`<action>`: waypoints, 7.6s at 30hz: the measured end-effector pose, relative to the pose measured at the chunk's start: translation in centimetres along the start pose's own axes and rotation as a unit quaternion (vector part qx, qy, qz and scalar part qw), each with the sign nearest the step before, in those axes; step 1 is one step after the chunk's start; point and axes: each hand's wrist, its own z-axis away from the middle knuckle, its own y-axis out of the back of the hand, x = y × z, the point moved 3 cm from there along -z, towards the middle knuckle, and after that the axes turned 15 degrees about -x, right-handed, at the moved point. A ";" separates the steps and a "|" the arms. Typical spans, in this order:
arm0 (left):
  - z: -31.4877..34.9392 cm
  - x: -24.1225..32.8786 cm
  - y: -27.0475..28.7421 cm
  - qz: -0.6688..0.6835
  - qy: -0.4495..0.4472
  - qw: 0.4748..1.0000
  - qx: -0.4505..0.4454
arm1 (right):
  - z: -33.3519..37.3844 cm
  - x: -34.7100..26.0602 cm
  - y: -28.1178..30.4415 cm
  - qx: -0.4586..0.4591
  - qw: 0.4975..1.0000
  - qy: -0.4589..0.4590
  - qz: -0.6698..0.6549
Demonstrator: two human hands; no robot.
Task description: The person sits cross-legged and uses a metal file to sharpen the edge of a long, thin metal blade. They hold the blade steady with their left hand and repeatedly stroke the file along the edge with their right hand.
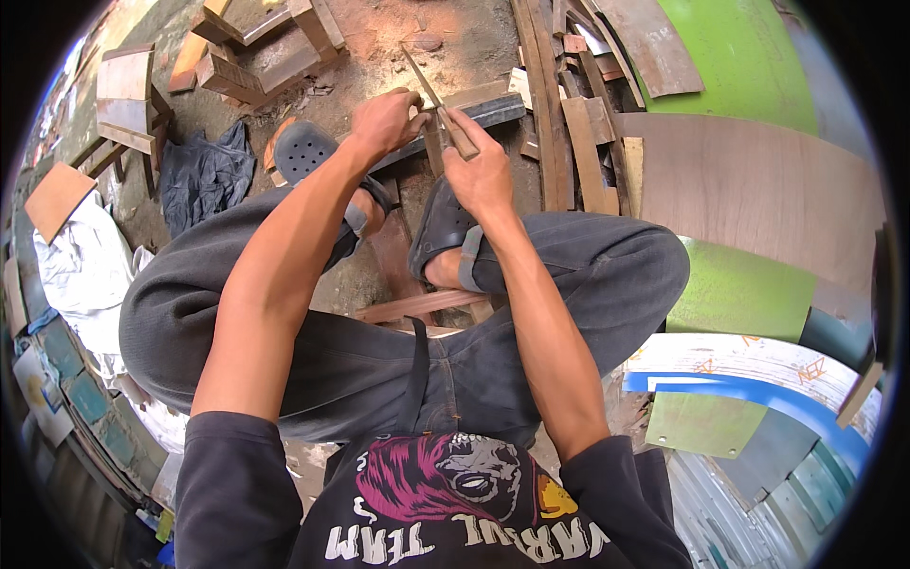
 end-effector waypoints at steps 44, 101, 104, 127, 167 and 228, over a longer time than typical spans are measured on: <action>0.4 -1.6 -0.6 0.005 -0.040 0.999 -0.002 | 4.4 0.2 0.2 -0.019 0.999 0.037 0.005; -0.2 -2.4 1.0 -0.010 -0.028 1.000 -0.005 | 5.3 1.3 -1.1 -0.009 0.999 0.045 0.000; 0.1 -2.5 -0.2 0.012 -0.018 1.000 -0.006 | 18.5 -1.0 1.5 -0.038 0.997 -0.006 0.066; -0.5 -1.0 0.4 0.004 -0.055 0.998 -0.007 | 0.1 5.5 -2.3 0.046 0.997 0.060 -0.018; -1.6 -1.5 -1.1 0.045 -0.049 0.997 0.045 | -4.9 6.4 -3.0 0.027 0.993 0.084 -0.079; -0.5 -0.2 -1.0 0.023 -0.005 0.999 0.024 | 17.1 0.8 4.2 -0.019 0.999 0.003 0.032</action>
